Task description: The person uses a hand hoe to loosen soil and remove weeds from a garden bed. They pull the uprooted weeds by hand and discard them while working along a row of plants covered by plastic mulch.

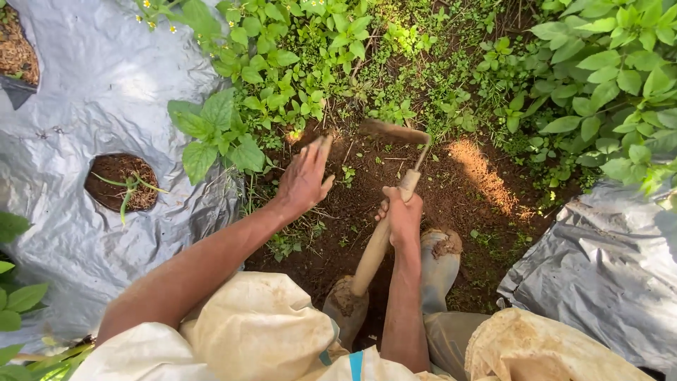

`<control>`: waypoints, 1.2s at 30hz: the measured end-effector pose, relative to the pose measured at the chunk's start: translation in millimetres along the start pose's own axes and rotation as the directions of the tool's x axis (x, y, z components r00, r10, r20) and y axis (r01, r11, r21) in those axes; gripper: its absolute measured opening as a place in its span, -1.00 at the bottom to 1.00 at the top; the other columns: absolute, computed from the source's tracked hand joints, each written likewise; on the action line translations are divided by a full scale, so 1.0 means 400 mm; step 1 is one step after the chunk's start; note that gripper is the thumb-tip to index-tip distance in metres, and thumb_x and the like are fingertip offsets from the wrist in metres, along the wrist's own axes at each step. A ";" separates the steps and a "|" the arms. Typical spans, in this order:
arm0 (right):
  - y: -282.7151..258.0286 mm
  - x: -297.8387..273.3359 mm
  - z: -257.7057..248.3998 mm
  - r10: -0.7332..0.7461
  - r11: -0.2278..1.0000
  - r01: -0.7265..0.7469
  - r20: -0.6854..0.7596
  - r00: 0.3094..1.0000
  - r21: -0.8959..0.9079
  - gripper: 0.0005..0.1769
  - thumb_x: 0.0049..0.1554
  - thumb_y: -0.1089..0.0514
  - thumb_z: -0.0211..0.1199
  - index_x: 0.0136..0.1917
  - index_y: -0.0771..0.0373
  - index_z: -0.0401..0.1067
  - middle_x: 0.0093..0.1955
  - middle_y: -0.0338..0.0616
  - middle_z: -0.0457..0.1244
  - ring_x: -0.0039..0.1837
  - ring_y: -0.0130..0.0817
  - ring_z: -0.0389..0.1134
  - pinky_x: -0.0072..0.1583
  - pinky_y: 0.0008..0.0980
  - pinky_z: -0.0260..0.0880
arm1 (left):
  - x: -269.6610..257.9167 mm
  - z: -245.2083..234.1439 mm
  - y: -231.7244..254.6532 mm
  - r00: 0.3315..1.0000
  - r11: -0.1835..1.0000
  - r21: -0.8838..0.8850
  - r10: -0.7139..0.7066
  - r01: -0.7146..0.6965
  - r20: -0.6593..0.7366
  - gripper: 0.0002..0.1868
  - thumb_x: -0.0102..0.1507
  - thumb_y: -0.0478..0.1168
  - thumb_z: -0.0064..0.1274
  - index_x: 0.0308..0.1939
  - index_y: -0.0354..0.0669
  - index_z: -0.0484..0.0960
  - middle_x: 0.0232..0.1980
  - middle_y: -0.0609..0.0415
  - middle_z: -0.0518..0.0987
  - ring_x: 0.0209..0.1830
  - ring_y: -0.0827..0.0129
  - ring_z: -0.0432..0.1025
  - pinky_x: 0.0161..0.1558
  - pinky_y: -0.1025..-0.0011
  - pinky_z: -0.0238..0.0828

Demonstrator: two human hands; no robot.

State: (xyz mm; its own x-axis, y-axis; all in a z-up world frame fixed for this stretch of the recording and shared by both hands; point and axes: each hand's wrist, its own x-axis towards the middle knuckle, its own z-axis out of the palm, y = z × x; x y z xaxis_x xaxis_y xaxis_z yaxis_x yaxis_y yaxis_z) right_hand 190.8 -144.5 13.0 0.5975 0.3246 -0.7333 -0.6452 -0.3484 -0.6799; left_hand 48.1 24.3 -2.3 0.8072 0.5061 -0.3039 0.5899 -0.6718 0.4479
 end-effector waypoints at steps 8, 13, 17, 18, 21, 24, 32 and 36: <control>0.072 0.005 0.165 0.121 0.949 -0.080 -0.119 0.985 0.305 -0.72 0.13 0.09 0.28 -0.23 0.22 0.23 -0.54 -0.22 0.08 -0.52 -0.44 0.16 -0.40 -0.30 0.34 | -0.239 0.040 -0.098 0.930 0.858 0.371 0.289 -0.356 0.225 -0.82 0.36 -0.25 0.08 0.03 -0.13 0.59 0.16 -0.04 0.49 0.35 0.10 0.37 0.35 0.07 0.37; 0.230 -0.088 0.249 0.313 0.923 -0.297 -0.029 0.949 0.246 -0.76 0.15 0.09 0.32 -0.18 0.19 0.30 -0.53 -0.26 0.13 -0.52 -0.44 0.17 -0.41 -0.34 0.34 | -0.384 0.045 -0.165 0.931 0.900 0.278 0.274 -0.337 0.242 -0.84 0.34 -0.26 0.12 -0.10 -0.31 0.64 0.00 -0.11 0.58 0.24 0.06 0.46 0.42 0.05 0.33; 0.287 -0.164 0.273 0.442 0.868 -0.427 -0.001 0.897 0.254 -0.73 0.12 0.13 0.35 -0.15 0.20 0.26 -0.56 -0.22 0.10 -0.55 -0.36 0.13 -0.43 -0.24 0.32 | -0.431 -0.057 -0.090 0.816 0.959 0.189 0.067 -0.212 0.574 -0.75 0.42 -0.14 -0.09 0.01 -0.13 0.67 0.01 0.00 0.65 0.24 0.17 0.49 0.42 0.09 0.29; 0.285 -0.186 0.267 0.447 0.876 -0.441 0.017 0.894 0.194 -0.75 0.14 0.10 0.36 -0.10 0.17 0.29 -0.54 -0.28 0.14 -0.54 -0.41 0.15 -0.43 -0.29 0.33 | -0.450 -0.092 -0.056 0.791 0.964 0.179 0.047 -0.196 0.610 -0.74 0.40 -0.17 -0.09 0.03 -0.11 0.69 0.03 0.02 0.66 0.25 0.15 0.48 0.41 0.09 0.31; 0.124 -0.161 0.261 0.358 0.913 -0.342 -0.035 0.933 0.225 -0.64 0.13 0.09 0.31 -0.02 0.18 0.14 -0.53 -0.27 0.08 -0.53 -0.40 0.11 -0.41 -0.28 0.31 | -0.517 -0.212 0.028 0.854 0.964 0.223 0.008 -0.145 0.520 -0.74 0.34 -0.27 -0.05 0.00 -0.13 0.72 0.04 0.01 0.71 0.41 0.14 0.38 0.56 0.08 0.06; 0.182 0.014 0.216 0.205 0.965 -0.202 -0.002 0.979 0.170 -0.54 0.09 -0.02 0.42 0.02 0.14 0.17 -0.54 -0.18 0.12 -0.54 -0.31 0.17 -0.38 -0.16 0.36 | -0.630 -0.229 0.051 0.866 0.959 0.272 -0.200 0.078 0.458 -0.56 0.35 -0.28 -0.06 0.34 -0.09 0.51 0.42 -0.04 0.48 0.53 0.10 0.25 0.56 0.08 0.05; 0.227 -0.298 0.183 0.528 0.843 -0.488 0.167 0.833 -0.228 -0.74 0.16 0.19 0.21 -0.11 0.10 0.11 -0.49 -0.20 0.03 -0.46 -0.38 0.00 -0.37 -0.27 0.07 | -0.900 -0.551 0.396 0.258 0.203 -0.327 -0.957 0.923 0.133 -0.56 0.43 -0.05 -0.03 0.40 0.13 0.53 -0.03 -0.31 0.71 -0.75 0.31 0.46 -0.30 0.24 0.75; 0.124 -0.266 0.200 0.378 0.924 -0.360 0.179 0.908 -0.128 -0.78 0.08 0.23 0.18 -0.13 0.19 0.13 -0.49 -0.16 -0.01 -0.43 -0.34 -0.03 -0.34 -0.19 0.05 | -1.202 -0.498 0.411 0.142 0.229 -0.608 -0.972 0.760 -0.188 -0.67 0.50 -0.42 0.07 0.36 -0.36 0.60 0.28 -0.39 0.60 0.15 -0.14 0.56 -0.01 -0.01 0.60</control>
State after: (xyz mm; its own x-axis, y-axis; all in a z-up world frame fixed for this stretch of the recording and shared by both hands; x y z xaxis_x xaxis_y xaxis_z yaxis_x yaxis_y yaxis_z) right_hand 57.1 -126.0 57.3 0.2133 0.3202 -0.9230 -0.7503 -0.5515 -0.3647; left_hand -247.6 -221.8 385.0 -0.4625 0.8268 -0.3202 0.7353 0.5595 0.3825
